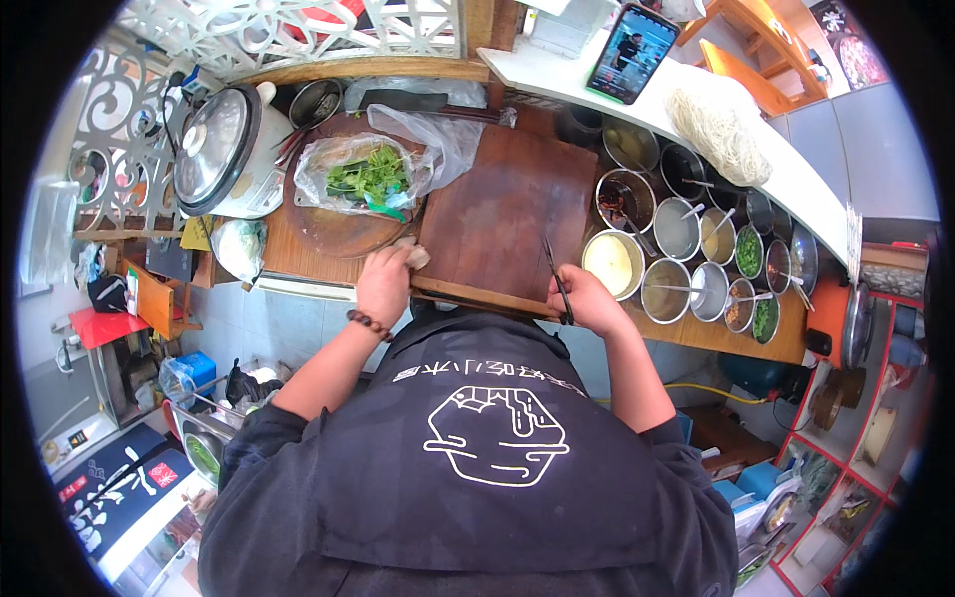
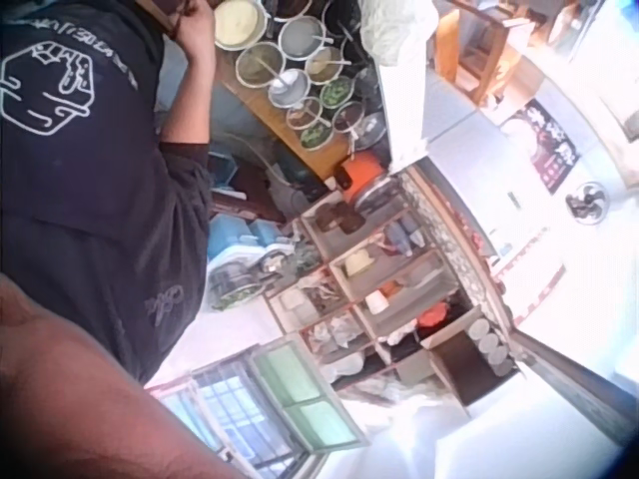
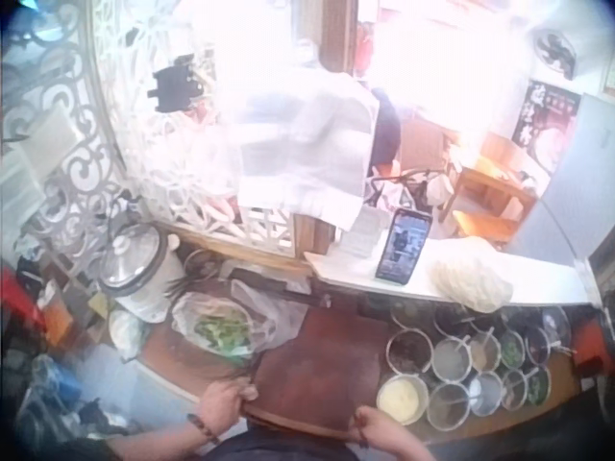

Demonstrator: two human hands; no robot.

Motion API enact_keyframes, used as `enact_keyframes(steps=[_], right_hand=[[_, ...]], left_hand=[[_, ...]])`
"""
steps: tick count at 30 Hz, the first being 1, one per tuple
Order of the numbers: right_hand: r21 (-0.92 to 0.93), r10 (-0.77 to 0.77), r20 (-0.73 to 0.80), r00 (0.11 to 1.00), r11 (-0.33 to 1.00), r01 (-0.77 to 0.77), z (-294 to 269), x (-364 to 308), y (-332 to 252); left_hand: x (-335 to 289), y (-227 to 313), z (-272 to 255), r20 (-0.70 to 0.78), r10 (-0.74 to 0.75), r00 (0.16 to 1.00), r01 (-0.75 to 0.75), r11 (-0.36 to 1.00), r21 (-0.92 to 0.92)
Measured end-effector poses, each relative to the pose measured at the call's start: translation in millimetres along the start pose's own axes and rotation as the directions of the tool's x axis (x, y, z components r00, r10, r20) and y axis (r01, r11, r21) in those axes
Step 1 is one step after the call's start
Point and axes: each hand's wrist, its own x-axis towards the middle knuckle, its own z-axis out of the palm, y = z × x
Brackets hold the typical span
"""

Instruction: The person washes green leafy vegetables in a sink, then uses shears to cut a piece of meat on a wooden cutting board. The person also handles a bundle of noodles and adds ingredients from small bowls into a container.

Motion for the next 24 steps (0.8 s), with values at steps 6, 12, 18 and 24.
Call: enact_keyframes(steps=[6, 12, 18, 24], right_hand=[[-0.19, -0.017, -0.004, 1.0, 0.982, 0.016, 13.4, 20.6, -16.7], [-0.561, -0.144, -0.142, 0.979, 0.827, 0.041, 20.5, 41.9, -23.2], [-0.612, -0.154, -0.106, 0.982, 0.789, 0.058, 26.6, 66.4, -33.8], [-0.688, -0.164, -0.155, 0.974, 0.726, 0.012, 22.5, 78.5, -40.2]], left_hand=[[12.3, -8.0, 39.6, 0.046, -0.128, 0.991, 0.125, 0.99, 0.071], [24.9, -4.1, 26.7, 0.24, -0.19, 0.952, 0.158, 0.977, 0.146], [32.0, -9.8, 28.5, 0.39, -0.263, 0.883, 0.166, 0.95, 0.266], [-18.6, -56.3, 20.7, 0.418, -0.416, 0.808, 0.28, 0.894, 0.349]])
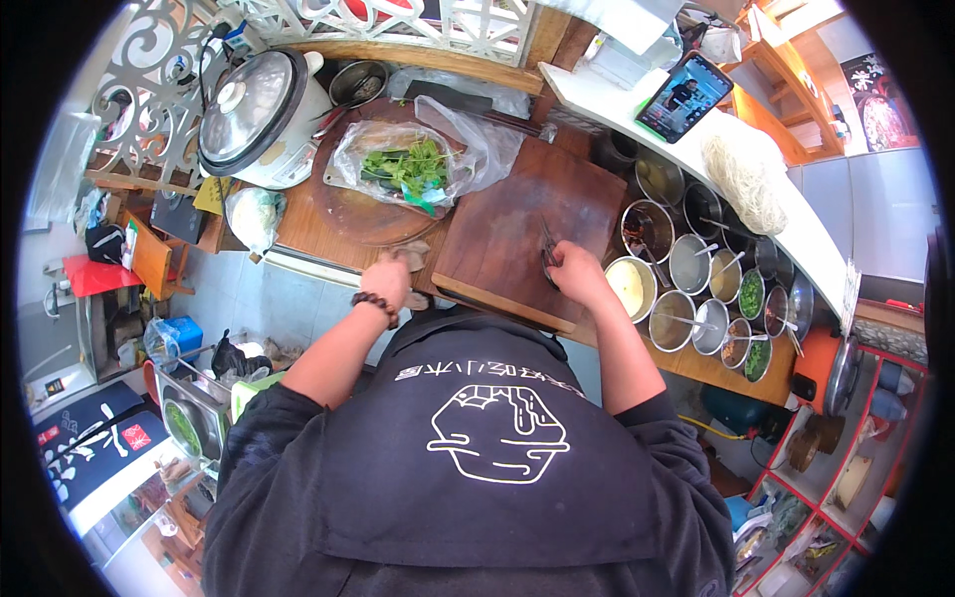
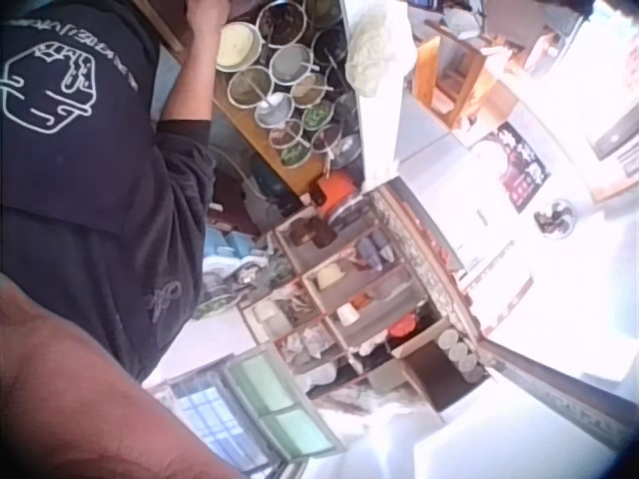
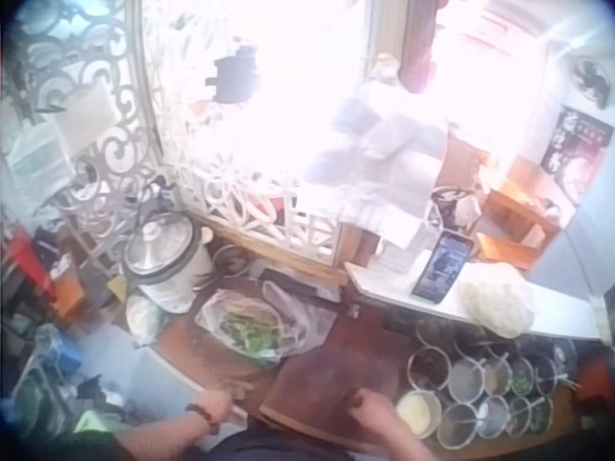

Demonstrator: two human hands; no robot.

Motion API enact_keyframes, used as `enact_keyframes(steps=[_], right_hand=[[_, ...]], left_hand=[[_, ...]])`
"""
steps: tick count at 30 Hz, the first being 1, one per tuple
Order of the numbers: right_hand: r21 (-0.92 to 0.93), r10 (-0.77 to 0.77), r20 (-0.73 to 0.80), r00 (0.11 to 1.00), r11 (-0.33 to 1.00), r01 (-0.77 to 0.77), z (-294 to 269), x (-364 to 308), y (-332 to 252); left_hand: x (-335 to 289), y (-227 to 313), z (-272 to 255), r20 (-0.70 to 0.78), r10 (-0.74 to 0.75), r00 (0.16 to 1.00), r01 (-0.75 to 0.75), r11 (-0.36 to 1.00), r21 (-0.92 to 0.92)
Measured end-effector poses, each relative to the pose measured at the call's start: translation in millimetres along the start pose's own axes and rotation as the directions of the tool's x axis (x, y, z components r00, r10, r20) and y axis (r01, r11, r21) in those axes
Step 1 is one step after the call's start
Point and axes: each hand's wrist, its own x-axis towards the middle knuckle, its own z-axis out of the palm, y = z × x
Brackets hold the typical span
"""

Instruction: The person washes green leafy vegetables in a sink, then uses shears to cut a piece of meat on a wooden cutting board. The person also handles a bundle of noodles and adds ingredients from small bowls into a container.

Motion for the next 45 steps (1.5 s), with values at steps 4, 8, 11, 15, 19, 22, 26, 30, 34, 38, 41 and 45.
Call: enact_keyframes(steps=[4, 8, 11, 15, 19, 22, 26, 30, 34, 38, 41, 45], right_hand=[[-0.019, -0.007, -0.036, 0.999, 1.0, 0.006, -9.1, 3.7, 3.5], [-0.042, -0.039, -0.082, 0.996, 0.998, 0.036, -11.4, 9.7, 5.2], [-0.052, -0.027, -0.108, 0.994, 0.998, 0.022, -11.9, 10.1, 6.2], [-0.032, -0.028, -0.123, 0.992, 0.999, 0.025, -8.5, 11.2, 2.7], [0.045, -0.069, -0.155, 0.985, 0.996, 0.077, -15.6, 6.2, -8.4], [0.116, -0.109, -0.13, 0.986, 0.986, 0.124, -23.3, 1.0, -22.7], [0.217, -0.157, -0.074, 0.985, 0.961, 0.17, -30.9, -9.2, -47.4], [0.424, -0.184, -0.021, 0.983, 0.889, 0.176, -24.3, -10.0, -64.8], [0.524, -0.264, 0.003, 0.964, 0.822, 0.224, -8.2, -13.9, -126.7], [0.514, -0.528, 0.015, 0.849, 0.732, 0.446, 0.6, -29.2, -216.2], [0.161, -0.785, -0.166, 0.597, 0.576, 0.801, 5.6, -22.8, -244.2], [0.261, -0.723, -0.247, 0.645, 0.591, 0.763, 1.3, -21.1, -249.6]], left_hand=[[-31.4, -131.8, 7.1, -0.143, -0.277, 0.95, 0.259, 0.957, -0.131], [-72.4, -231.8, -20.8, -0.254, -0.527, 0.811, 0.534, 0.844, -0.045], [-71.5, -209.7, -41.2, -0.374, -0.47, 0.799, 0.423, 0.883, -0.206], [-51.9, -144.5, -43.5, -0.347, -0.467, 0.813, 0.331, 0.862, -0.384], [-31.3, -100.9, -31.1, -0.367, -0.539, 0.758, 0.232, 0.749, -0.621], [-5.7, -119.6, -13.3, -0.332, -0.706, 0.626, 0.225, 0.57, -0.79], [5.8, -145.0, -39.2, -0.349, -0.731, 0.587, 0.233, 0.564, -0.792], [7.1, -120.4, -88.5, -0.626, -0.477, 0.617, 0.03, 0.809, -0.587], [-30.3, -52.6, -117.6, -0.214, -0.163, 0.963, -0.139, 0.38, -0.914], [-61.9, 26.8, -135.9, -0.229, 0.154, 0.961, -0.14, -0.442, -0.886], [-68.9, 24.2, -156.2, -0.075, 0.102, 0.992, -0.006, -0.551, -0.834], [-81.5, -30.5, -188.1, -0.291, -0.068, 0.954, -0.295, -0.366, -0.882]])
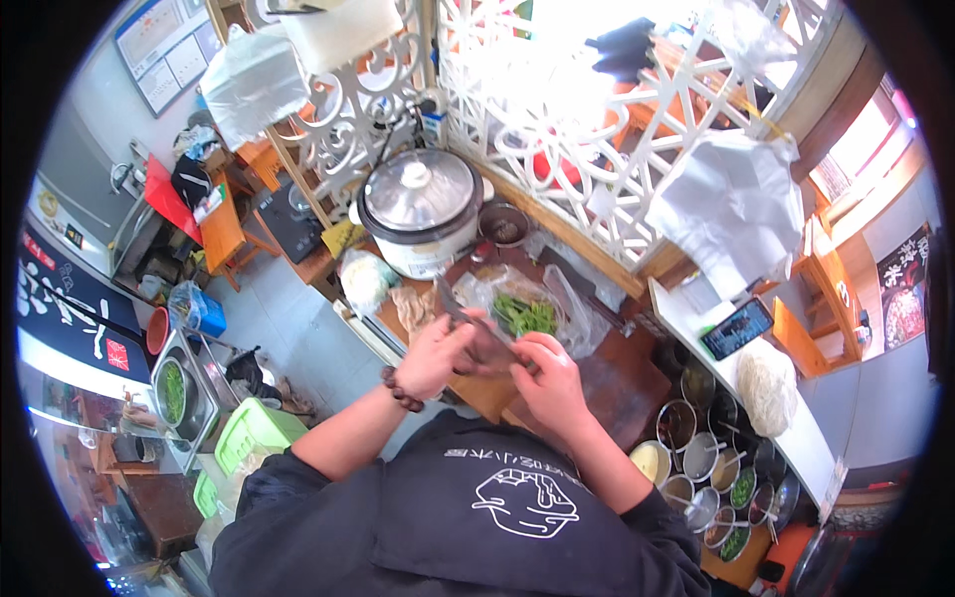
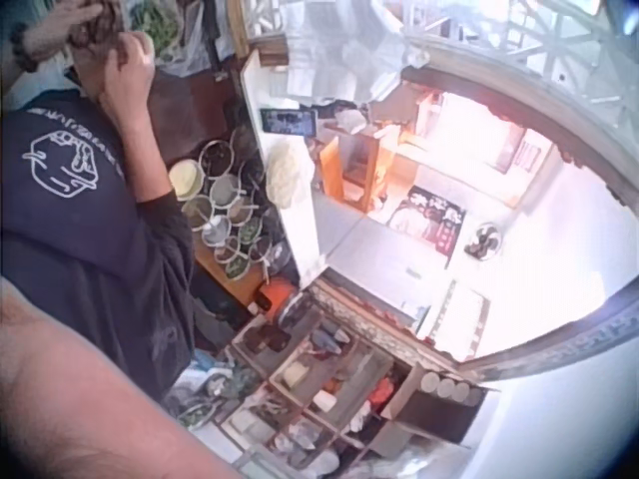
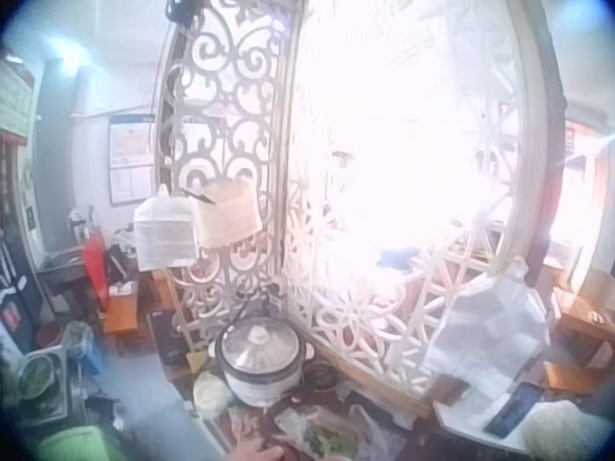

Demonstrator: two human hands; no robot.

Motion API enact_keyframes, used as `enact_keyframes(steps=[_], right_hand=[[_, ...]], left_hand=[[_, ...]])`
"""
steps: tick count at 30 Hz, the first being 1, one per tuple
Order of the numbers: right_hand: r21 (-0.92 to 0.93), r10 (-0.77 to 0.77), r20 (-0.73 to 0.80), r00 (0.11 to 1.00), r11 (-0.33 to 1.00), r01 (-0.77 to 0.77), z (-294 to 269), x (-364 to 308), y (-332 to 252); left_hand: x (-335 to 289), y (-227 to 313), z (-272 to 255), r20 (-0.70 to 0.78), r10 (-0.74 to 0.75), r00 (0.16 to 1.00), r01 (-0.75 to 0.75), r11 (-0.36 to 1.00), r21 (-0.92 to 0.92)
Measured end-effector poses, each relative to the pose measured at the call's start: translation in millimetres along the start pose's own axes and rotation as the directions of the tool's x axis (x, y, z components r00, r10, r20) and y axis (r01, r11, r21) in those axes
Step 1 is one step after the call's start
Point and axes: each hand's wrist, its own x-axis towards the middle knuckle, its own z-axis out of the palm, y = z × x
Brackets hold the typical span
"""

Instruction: The person washes green leafy vegetables in a sink, then uses shears to cut a piece of meat on a wooden cutting board. The person also handles a bundle of noodles and adds ingredients from small bowls into a container.

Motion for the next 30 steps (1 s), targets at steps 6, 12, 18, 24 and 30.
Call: enact_keyframes(steps=[6, 12, 18, 24, 30], right_hand=[[0.049, 0.182, -0.038, 0.982, 0.982, -0.18, -16.5, -32.6, 36.4], [-0.005, 0.44, -0.047, 0.897, 0.898, -0.44, -25.6, -93.4, 66.7], [0.026, 0.489, -0.034, 0.872, 0.872, -0.488, -28.2, -123.8, 62.9], [0.135, 0.629, -0.1, 0.771, 0.776, -0.616, -43.7, -149.7, 48.0], [0.112, 0.69, -0.136, 0.711, 0.724, -0.681, -56.7, -182.9, 59.6]], left_hand=[[7.0, 221.1, -57.3, -0.108, 0.661, 0.743, -0.206, 0.378, 0.903], [44.9, 419.6, -31.6, 0.205, 0.839, 0.504, 0.231, -0.36, 0.904], [153.7, 544.9, -59.7, -0.008, 0.61, 0.793, 0.51, -0.655, 0.557], [255.0, 580.5, -144.8, 0.071, 0.528, 0.846, 0.4, -0.717, 0.571], [230.2, 483.4, -37.2, 0.34, 0.662, 0.668, 0.283, -0.648, 0.707]])
